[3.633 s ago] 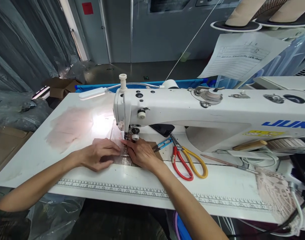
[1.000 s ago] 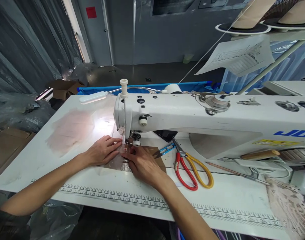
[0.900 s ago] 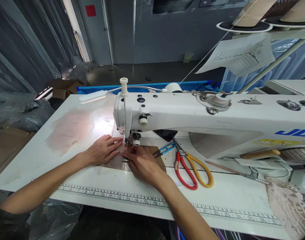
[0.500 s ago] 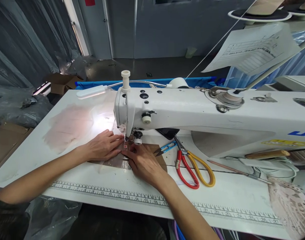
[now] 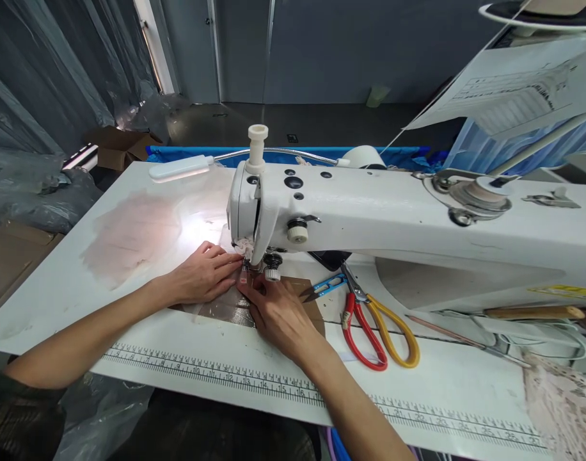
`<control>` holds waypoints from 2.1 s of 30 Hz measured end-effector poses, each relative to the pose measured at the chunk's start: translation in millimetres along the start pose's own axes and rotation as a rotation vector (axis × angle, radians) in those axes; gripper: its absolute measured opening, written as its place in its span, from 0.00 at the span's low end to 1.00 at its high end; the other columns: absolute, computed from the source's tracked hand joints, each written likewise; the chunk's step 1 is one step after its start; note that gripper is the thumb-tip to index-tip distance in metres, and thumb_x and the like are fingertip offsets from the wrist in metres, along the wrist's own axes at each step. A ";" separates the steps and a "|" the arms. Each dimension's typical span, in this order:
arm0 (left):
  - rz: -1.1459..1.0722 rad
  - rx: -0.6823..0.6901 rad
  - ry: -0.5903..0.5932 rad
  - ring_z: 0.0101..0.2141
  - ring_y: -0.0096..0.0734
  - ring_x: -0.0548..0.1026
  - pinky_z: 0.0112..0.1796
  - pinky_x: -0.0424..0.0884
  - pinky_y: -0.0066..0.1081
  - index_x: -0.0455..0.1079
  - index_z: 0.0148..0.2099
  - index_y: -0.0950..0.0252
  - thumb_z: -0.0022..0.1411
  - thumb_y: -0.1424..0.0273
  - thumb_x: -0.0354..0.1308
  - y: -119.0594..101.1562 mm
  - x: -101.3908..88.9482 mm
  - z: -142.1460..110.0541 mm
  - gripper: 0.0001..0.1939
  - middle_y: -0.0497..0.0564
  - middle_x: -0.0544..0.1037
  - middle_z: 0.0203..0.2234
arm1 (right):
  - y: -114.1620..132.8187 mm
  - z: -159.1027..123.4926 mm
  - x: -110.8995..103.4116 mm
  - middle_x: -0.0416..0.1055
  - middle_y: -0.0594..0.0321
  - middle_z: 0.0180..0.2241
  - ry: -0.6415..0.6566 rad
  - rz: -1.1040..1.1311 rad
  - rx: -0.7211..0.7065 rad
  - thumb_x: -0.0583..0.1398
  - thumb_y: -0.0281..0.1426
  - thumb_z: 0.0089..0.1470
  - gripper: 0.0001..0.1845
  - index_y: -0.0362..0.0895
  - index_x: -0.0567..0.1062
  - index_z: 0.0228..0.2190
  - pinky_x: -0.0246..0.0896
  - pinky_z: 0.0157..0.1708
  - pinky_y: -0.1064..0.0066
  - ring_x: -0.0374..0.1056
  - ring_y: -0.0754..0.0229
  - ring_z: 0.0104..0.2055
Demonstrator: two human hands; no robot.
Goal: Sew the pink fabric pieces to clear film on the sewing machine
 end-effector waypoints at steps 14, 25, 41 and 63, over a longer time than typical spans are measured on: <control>-0.006 0.020 -0.072 0.39 0.42 0.68 0.39 0.62 0.42 0.68 0.53 0.73 0.70 0.66 0.43 -1.3 1.8 -4.0 0.20 0.58 0.71 0.53 | -0.7 -0.6 1.7 0.68 0.52 0.37 -0.010 0.025 0.043 0.51 0.24 0.56 0.22 0.46 0.75 0.48 0.67 0.36 0.59 0.66 0.53 0.37; -0.020 -0.008 -0.089 0.39 0.41 0.68 0.38 0.62 0.41 0.70 0.50 0.70 0.70 0.66 0.44 -1.8 0.1 -2.3 0.18 0.58 0.72 0.53 | -2.3 -2.2 2.7 0.68 0.52 0.38 -0.020 0.079 0.085 0.54 0.24 0.57 0.19 0.46 0.76 0.47 0.67 0.37 0.60 0.66 0.54 0.38; 0.039 0.013 -0.067 0.39 0.41 0.68 0.38 0.61 0.42 0.69 0.51 0.70 0.71 0.66 0.43 -4.0 0.0 -1.8 0.18 0.59 0.71 0.53 | -2.4 -2.2 4.1 0.69 0.53 0.37 -0.032 0.081 0.091 0.55 0.24 0.56 0.19 0.46 0.77 0.47 0.66 0.37 0.61 0.66 0.55 0.37; 0.047 -0.006 -0.102 0.39 0.40 0.69 0.42 0.61 0.44 0.69 0.50 0.69 0.70 0.66 0.43 -6.1 0.6 -2.4 0.17 0.58 0.71 0.52 | -6.4 -5.0 8.0 0.67 0.53 0.40 -0.021 0.086 0.105 0.55 0.25 0.56 0.20 0.48 0.76 0.48 0.66 0.39 0.60 0.66 0.53 0.40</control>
Point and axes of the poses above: each hand's wrist, its own z-axis towards the middle knuckle, its own x-axis out of the palm, y = z × x, the point moved 6 cm from there along z, towards the middle knuckle
